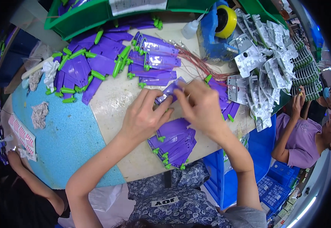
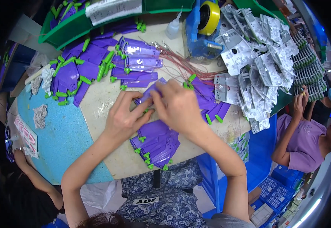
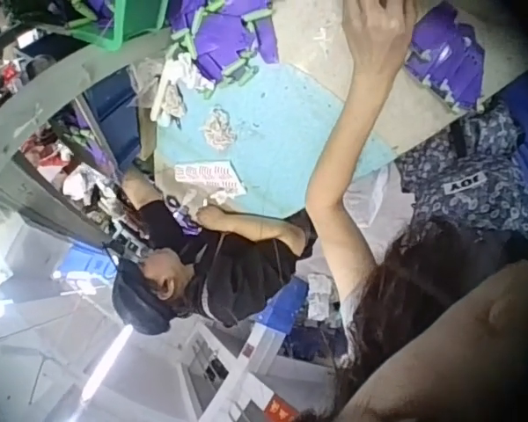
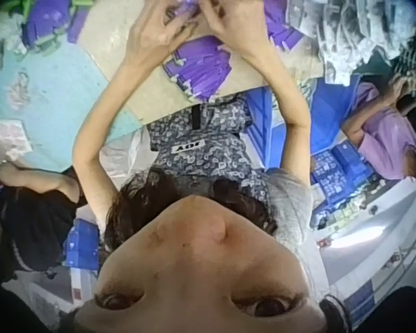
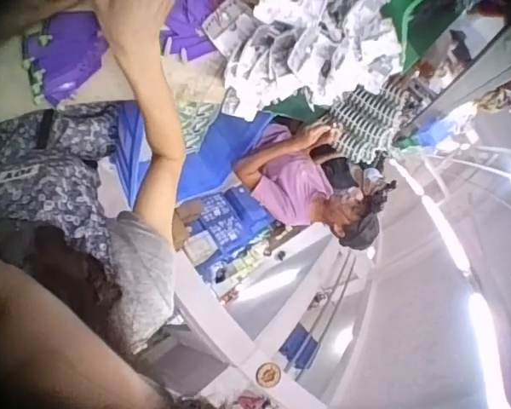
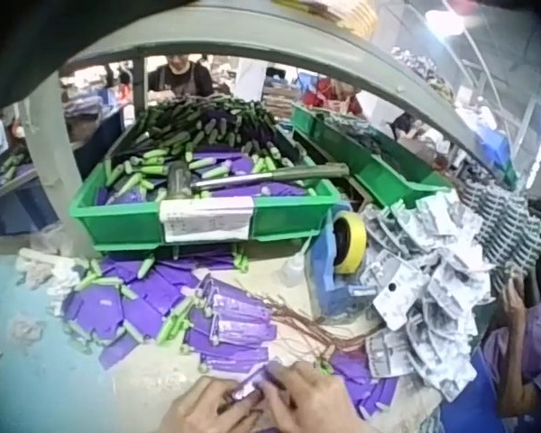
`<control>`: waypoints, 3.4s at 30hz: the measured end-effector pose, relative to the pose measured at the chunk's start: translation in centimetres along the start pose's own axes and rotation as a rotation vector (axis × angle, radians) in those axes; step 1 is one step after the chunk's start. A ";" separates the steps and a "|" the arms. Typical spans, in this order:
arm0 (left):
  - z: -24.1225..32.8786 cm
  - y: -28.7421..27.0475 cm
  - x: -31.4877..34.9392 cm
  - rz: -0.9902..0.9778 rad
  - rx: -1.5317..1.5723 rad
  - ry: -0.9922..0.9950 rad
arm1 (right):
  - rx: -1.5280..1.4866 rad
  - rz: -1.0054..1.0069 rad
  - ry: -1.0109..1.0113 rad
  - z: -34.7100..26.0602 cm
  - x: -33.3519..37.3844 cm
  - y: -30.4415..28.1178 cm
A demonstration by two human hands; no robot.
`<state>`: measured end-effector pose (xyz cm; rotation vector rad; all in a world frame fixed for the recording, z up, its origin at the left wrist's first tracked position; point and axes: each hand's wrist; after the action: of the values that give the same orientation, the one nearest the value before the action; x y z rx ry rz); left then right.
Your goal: The person assembles small plastic electronic components by attaching wires to connectors and applying glue from a glue bottle with a glue dispenser to secure them.
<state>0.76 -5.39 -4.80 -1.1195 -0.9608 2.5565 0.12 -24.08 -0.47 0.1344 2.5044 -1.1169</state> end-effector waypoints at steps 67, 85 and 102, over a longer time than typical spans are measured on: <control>-2.3 -2.4 -0.3 0.161 -0.060 -0.069 | 0.218 0.285 -0.218 -8.5 -0.7 -9.1; -0.8 -0.5 1.1 0.049 0.359 -0.327 | -0.213 -0.198 0.027 -1.0 0.0 1.3; -0.6 -0.3 1.0 0.070 0.381 -0.349 | -0.270 -0.372 0.103 -0.1 0.0 0.4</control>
<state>0.46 -4.51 -5.49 -0.6269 -0.4616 2.8843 0.14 -23.75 -0.65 -0.3721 2.8191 -0.9042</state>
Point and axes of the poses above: each hand's wrist, its own x-axis away from the middle knuckle, its own y-axis out of the palm, z = x × y, and after that the axes turned 9 degrees about z, right-handed
